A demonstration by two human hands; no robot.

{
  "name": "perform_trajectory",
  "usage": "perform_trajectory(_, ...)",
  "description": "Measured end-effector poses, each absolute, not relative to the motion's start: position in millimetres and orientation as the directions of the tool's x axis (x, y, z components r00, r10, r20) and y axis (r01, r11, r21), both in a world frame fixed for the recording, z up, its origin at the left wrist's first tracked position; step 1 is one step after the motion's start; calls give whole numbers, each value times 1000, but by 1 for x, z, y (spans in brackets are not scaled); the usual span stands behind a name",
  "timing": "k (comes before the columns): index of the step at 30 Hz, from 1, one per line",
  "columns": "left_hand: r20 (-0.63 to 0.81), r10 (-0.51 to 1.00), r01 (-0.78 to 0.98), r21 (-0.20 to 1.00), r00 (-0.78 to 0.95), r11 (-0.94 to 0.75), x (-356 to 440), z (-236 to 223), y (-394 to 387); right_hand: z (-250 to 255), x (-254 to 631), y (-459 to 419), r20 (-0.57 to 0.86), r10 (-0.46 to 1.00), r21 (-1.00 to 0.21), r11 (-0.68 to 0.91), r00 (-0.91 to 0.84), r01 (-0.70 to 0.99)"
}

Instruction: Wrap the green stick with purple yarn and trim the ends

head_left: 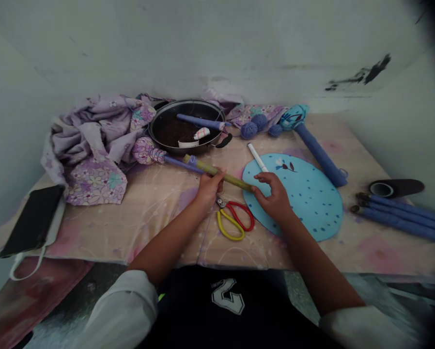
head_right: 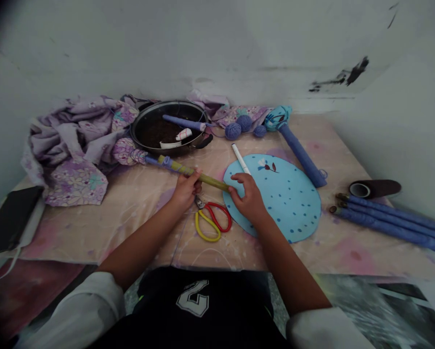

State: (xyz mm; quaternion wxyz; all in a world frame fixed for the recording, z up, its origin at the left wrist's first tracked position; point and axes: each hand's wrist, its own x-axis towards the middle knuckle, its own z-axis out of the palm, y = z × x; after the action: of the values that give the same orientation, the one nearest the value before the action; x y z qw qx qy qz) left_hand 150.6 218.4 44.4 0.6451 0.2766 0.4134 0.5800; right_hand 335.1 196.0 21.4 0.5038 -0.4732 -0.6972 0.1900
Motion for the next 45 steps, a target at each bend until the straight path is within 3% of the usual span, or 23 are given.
perform_trajectory(2,-210,978,-529,829,4,180,151,45,218,22,333,197,456,890,-826,416,17,379)
perform_trajectory(4,-191,981,-540,824,20,171,152,46,217,24,334,196,274,956,-925,232,103,301)
perform_trajectory(7,-160,987,-548,823,30,150,153,47,216,26,337,194,31,995,-949,-2,98,314)
perform_trajectory(9,-151,988,-550,823,27,141,153,46,216,25,338,194,94,988,-938,45,127,343)
perform_trajectory(12,-163,986,-544,825,33,154,152,45,216,20,337,195,399,897,-872,309,188,379)
perform_trajectory(14,-181,982,-539,823,52,180,151,45,216,18,335,196,488,863,-834,417,131,361)
perform_trajectory(16,-182,981,-552,812,67,189,150,46,216,20,333,196,433,895,-875,390,106,287)
perform_trajectory(20,-136,988,-584,797,78,156,151,48,215,29,334,194,72,989,-989,55,128,138)
perform_trajectory(22,-127,988,-577,803,85,152,151,48,215,31,335,193,-38,996,-996,-44,78,81)
perform_trajectory(24,-129,988,-562,813,85,155,151,48,215,31,334,194,34,996,-999,31,83,35)
perform_trajectory(27,-153,985,-543,822,81,172,150,47,215,28,332,195,312,939,-949,302,144,86)
perform_trajectory(29,-163,982,-540,820,93,188,150,46,215,27,330,196,375,917,-925,360,140,121)
perform_trajectory(31,-151,982,-544,818,115,189,150,46,214,28,331,196,264,953,-964,256,148,71)
perform_trajectory(34,-116,983,-552,815,140,174,150,47,213,32,334,195,-71,993,-995,-64,97,-71)
perform_trajectory(36,-114,985,-552,817,133,169,151,47,213,34,337,194,-167,985,-983,-164,32,-79)
perform_trajectory(38,-138,985,-552,816,101,171,151,46,214,33,337,193,-79,997,-996,-79,11,-47)
perform_trajectory(42,-202,979,-573,799,32,184,151,45,217,28,335,193,304,953,-945,301,3,129)
perform_trajectory(45,-201,980,-580,797,8,168,151,45,218,26,332,193,317,948,-937,319,-39,143)
